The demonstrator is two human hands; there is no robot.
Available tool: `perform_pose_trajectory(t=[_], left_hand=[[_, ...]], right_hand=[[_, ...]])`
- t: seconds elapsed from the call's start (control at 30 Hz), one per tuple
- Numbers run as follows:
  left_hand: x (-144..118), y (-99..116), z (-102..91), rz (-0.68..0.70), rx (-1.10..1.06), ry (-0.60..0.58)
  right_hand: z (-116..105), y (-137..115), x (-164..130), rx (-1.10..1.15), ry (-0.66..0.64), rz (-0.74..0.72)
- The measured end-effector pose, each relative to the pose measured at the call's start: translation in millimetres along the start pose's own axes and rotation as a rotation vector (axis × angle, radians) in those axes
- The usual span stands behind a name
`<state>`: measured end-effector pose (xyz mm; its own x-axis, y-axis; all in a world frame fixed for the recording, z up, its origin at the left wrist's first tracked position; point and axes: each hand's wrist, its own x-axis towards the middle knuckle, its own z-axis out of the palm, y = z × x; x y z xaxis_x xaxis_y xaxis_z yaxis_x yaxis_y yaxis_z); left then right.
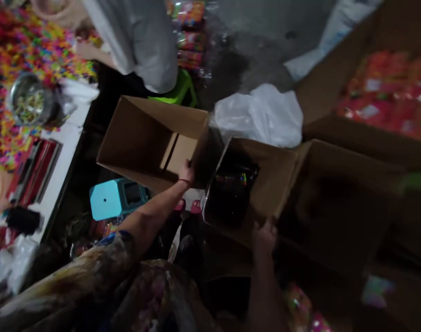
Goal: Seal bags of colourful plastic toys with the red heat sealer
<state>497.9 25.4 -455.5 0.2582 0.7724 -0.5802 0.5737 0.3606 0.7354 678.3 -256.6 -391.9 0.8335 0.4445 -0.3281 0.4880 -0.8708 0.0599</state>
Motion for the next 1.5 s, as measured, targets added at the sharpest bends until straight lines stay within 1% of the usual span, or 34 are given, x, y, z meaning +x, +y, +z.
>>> perform_pose_trajectory(t=[0.03,0.07,0.13,0.17,0.2,0.23,0.3,0.37,0.4,0.47,0.57,0.63,0.7,0.77,0.83,0.9,0.97,1.03,1.13,1.23,1.3,1.37,1.4,1.43,1.5], left_hand=[[6,5,9.1,0.008,-0.022,-0.023],[8,8,16.0,0.027,-0.043,-0.051],[2,3,20.1,0.074,-0.077,-0.076],[-7,-6,16.4,0.100,-0.091,-0.072],[-18,-19,8.7,0.121,-0.101,-0.059],[-32,-37,-2.9,0.136,-0.107,-0.039],[-63,-84,-36.7,0.127,-0.104,0.019],[-93,-142,-81.4,0.067,-0.080,0.099],[-107,-173,-106.3,0.007,-0.061,0.151],[-132,-234,-158.1,-0.158,-0.022,0.234],[-160,-318,-229.3,-0.452,0.016,0.314],[-172,-364,-265.8,-0.626,0.019,0.335],[-173,-401,-292.6,-0.759,0.011,0.331],[-160,-430,-312.8,-0.834,-0.001,0.315],[-136,-450,-330.2,-0.848,-0.011,0.293],[-103,-465,-347.0,-0.813,-0.017,0.271],[-67,-475,-363.9,-0.756,-0.013,0.258],[-32,-484,-380.9,-0.708,0.003,0.260],[15,-502,-407.8,-0.660,0.038,0.280],[55,-532,-434.9,-0.644,0.085,0.344],[73,-556,-446.7,-0.688,0.145,0.413],[83,-580,-446.2,-0.749,0.189,0.453],[83,-590,-440.1,-0.768,0.204,0.461],[81,-598,-430.2,-0.777,0.216,0.468],[70,-607,-402.1,-0.771,0.251,0.497]], right_hand=[[9,-12,-9,0.023,0.024,-0.002],[19,-24,-20,0.053,0.006,-0.011],[40,-53,-42,0.097,-0.143,-0.107],[51,-69,-54,0.108,-0.235,-0.176],[61,-87,-66,0.105,-0.342,-0.256],[72,-106,-79,0.095,-0.432,-0.335],[90,-145,-102,0.073,-0.577,-0.499],[106,-184,-122,0.057,-0.672,-0.659],[112,-203,-130,0.048,-0.708,-0.730],[120,-241,-142,0.017,-0.754,-0.840],[125,-298,-152,-0.067,-0.779,-0.928],[125,-336,-159,-0.135,-0.773,-0.949],[125,-375,-168,-0.196,-0.763,-0.956],[126,-410,-180,-0.239,-0.764,-0.959],[134,-443,-194,-0.270,-0.778,-0.953],[148,-471,-210,-0.290,-0.807,-0.943],[169,-497,-226,-0.293,-0.849,-0.933],[194,-522,-239,-0.277,-0.892,-0.928],[239,-562,-252,-0.232,-0.932,-0.938],[292,-606,-257,-0.176,-0.935,-0.964],[332,-636,-257,-0.136,-0.915,-0.976],[374,-665,-253,-0.100,-0.888,-0.971],[395,-678,-249,-0.084,-0.874,-0.962],[416,-691,-244,-0.072,-0.859,-0.949],[457,-714,-230,-0.060,-0.827,-0.920]])
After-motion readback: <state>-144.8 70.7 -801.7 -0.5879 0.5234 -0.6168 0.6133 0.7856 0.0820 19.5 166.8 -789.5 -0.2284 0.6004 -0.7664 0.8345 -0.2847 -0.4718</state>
